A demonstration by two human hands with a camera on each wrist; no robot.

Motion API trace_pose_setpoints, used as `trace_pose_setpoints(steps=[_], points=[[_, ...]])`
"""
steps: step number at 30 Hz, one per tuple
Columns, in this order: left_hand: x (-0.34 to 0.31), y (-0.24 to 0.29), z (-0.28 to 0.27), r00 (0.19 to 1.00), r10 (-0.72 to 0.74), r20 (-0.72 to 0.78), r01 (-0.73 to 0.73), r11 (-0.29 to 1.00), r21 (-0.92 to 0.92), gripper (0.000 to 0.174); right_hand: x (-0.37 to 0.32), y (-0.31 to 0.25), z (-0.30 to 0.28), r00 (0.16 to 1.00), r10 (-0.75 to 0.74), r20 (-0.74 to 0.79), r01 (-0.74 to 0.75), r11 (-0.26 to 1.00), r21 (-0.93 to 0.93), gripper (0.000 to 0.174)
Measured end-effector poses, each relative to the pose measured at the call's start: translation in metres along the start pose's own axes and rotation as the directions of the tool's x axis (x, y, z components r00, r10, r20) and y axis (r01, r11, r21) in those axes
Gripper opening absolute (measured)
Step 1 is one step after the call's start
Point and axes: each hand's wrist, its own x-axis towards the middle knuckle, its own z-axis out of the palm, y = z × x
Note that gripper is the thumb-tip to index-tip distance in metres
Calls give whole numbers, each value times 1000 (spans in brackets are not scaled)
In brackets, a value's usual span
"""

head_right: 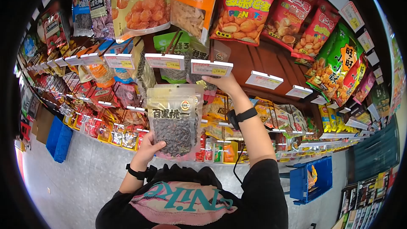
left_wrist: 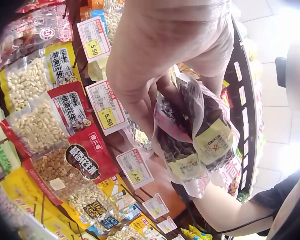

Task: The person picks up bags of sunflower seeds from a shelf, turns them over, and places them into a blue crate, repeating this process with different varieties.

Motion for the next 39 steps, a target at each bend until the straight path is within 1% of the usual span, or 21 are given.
trace_pose_setpoints(steps=[1,3,7,10,12,13,15,17,19,21,23,24,26,29,33,35,39], points=[[0,0,1,1000,2,3,-2,1000,0,44,-1,0,0,1000,-2,-3,2,1000,-2,38],[0,5,5,1000,19,2,-19,999,-37,43,-4,-3,2,999,13,-35,-10,997,75,37],[-2,7,4,1000,8,14,-7,998,-68,44,-12,9,-2,998,-20,-51,22,998,53,35],[-3,7,5,1000,-14,18,15,995,-94,44,-26,8,-3,999,-38,-38,42,995,95,35],[-4,3,-1,999,-27,27,29,998,-63,46,-43,-14,-4,984,178,9,-178,982,59,32],[-5,3,-2,999,-27,27,29,998,-64,46,-50,-20,-3,984,178,9,-179,982,58,32],[-6,5,-1,998,13,62,-7,996,-92,49,-61,-25,0,996,89,-1,-89,988,129,31],[-7,11,0,996,18,83,-10,995,-103,52,-69,-22,0,997,82,0,-82,991,109,32],[-8,12,0,994,24,104,-12,994,-112,54,-78,-22,2,997,73,34,-79,973,217,32],[-10,11,-3,992,15,128,1,992,-123,58,-87,-27,4,997,75,26,-79,980,182,33],[-11,10,-4,991,16,131,0,993,-121,59,-96,-37,7,988,129,82,-150,924,352,31],[-12,10,-4,991,17,132,-1,993,-119,61,-98,-34,6,988,132,80,-152,923,353,31],[-12,9,-6,988,24,153,-5,992,-123,61,-102,-32,6,991,110,76,-127,957,261,30],[-13,10,-6,983,30,179,-6,991,-132,62,-109,-45,7,990,106,98,-131,945,299,30],[-15,7,-9,979,12,205,16,990,-137,63,-112,-38,4,986,132,105,-157,945,287,30],[-15,7,-9,977,9,212,20,990,-138,63,-112,-33,5,989,91,116,-121,950,288,30],[-16,7,-9,977,8,212,21,990,-136,63,-114,-37,5,989,88,116,-115,961,251,27]])
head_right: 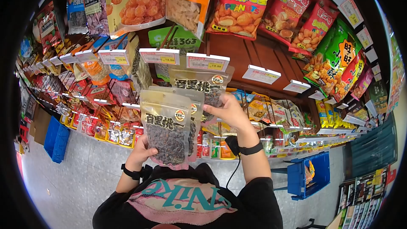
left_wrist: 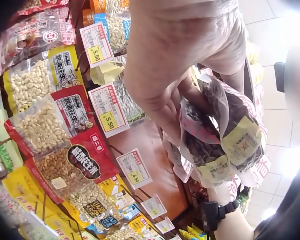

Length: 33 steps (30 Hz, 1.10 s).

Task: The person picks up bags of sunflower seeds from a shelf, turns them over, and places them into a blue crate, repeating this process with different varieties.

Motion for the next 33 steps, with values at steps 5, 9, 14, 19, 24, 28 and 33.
trace_pose_setpoints(steps=[5,9,14,19,24,28,33], points=[[0,0,1,1000,3,-12,-3,1000,5,62,-8,-8,9,986,164,25,-157,970,-187,23],[1,0,1,1000,-13,-20,13,1000,1,62,-13,22,8,980,135,148,-114,983,-143,26],[10,-3,7,999,-23,-48,23,1000,3,59,-29,28,16,989,64,132,-62,998,-19,21],[24,-4,21,999,-47,-13,47,999,7,53,-47,46,7,990,91,104,-78,989,-124,21],[29,-13,40,996,-85,34,85,996,-8,51,-76,66,-9,998,63,28,-56,975,-214,30],[31,-21,70,993,-103,56,102,995,8,51,-107,77,-31,998,36,-44,-45,974,-222,31],[41,-43,126,982,-135,136,131,991,38,50,-164,68,-67,990,-37,-136,16,988,-151,26]])
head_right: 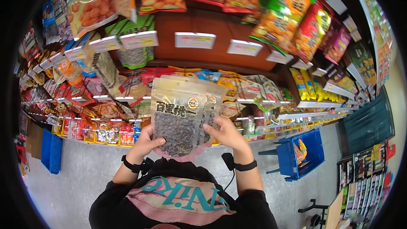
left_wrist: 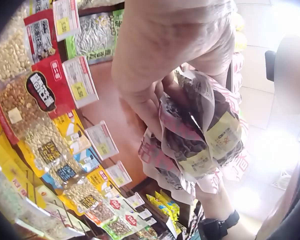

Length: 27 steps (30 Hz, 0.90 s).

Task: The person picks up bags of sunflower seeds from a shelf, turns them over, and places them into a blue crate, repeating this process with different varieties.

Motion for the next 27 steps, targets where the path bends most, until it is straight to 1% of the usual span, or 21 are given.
trace_pose_setpoints(steps=[1,2,3,4,5,7,8,9,11,12,14,15,16,18,19,21,23,24,27], points=[[5,-4,15,1000,-4,11,4,1000,2,50,-14,4,-15,1000,1,-12,-1,1000,0,26],[10,-9,31,999,-19,34,19,1000,0,49,-31,9,-32,992,126,3,-126,992,5,21],[14,-14,47,998,-37,54,37,999,-3,49,-43,-1,-42,968,250,20,-250,968,12,19],[18,-22,62,997,-39,72,39,999,9,47,-59,-18,-55,963,268,16,-268,962,56,18],[22,-28,80,996,-49,78,49,999,12,47,-74,-7,-69,962,273,8,-273,960,64,18],[30,-41,113,993,-71,92,72,997,-18,46,-105,23,-96,973,215,-83,-215,977,10,22],[33,-49,126,991,-81,110,81,997,1,45,-115,10,-99,978,178,-109,-157,971,181,22],[36,-56,139,990,-91,112,91,996,4,45,-126,13,-111,976,184,-113,-161,969,188,22],[43,-66,167,988,-79,135,78,997,15,43,-147,21,-133,975,192,-114,-177,976,129,24],[45,-70,180,989,-71,128,70,997,15,42,-155,31,-140,969,202,-141,-186,975,118,27],[49,-80,200,991,-85,101,85,996,3,41,-169,36,-157,967,223,-125,-205,968,145,26],[51,-84,209,993,-91,81,92,996,-10,40,-174,38,-164,965,238,-114,-218,962,165,26],[53,-92,213,990,-103,94,105,994,-18,38,-179,42,-170,965,241,-105,-222,960,169,26],[58,-99,229,990,-124,72,125,992,-6,37,-187,55,-180,953,270,-137,-230,940,253,29],[63,-101,235,988,-144,60,144,990,5,36,-191,60,-186,954,267,-133,-227,939,259,29],[72,-112,245,986,-151,64,150,988,25,36,-199,72,-200,944,292,-154,-245,932,267,32],[86,-124,253,977,-199,82,189,975,119,36,-205,86,-213,936,309,-171,-247,919,306,33],[94,-126,265,979,-182,94,175,982,71,37,-208,91,-220,927,326,-187,-252,908,334,35],[125,-145,287,969,-217,119,202,971,128,37,-217,94,-250,907,341,-248,-241,902,359,36]])
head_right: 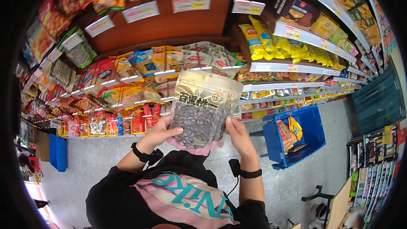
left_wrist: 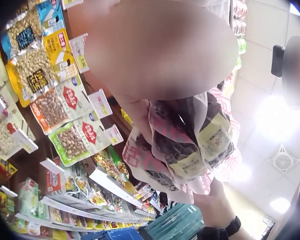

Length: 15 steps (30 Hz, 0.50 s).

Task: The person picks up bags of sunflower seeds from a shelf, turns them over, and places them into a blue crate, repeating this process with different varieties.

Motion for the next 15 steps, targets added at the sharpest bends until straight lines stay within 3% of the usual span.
trace_pose_setpoints(steps=[3,7,8,10,14,15], points=[[44,-4,33,996,-2,89,8,998,-69,39,4,13,-59,1000,-1,-27,-3,986,-167,37],[116,-16,78,978,5,208,11,997,-74,39,-5,1,-121,978,36,-205,-69,985,-158,36],[132,-17,90,966,19,258,-5,999,-54,39,-10,2,-142,982,51,-182,-84,980,-179,37],[164,-15,117,953,5,304,8,999,-39,38,-20,7,-168,950,39,-308,-59,997,-57,36],[202,-19,169,918,-37,394,40,999,1,37,-42,12,-220,920,37,-390,-54,998,-34,39],[206,-15,180,910,-47,413,14,996,83,39,-47,11,-227,903,49,-427,-50,999,9,41]])
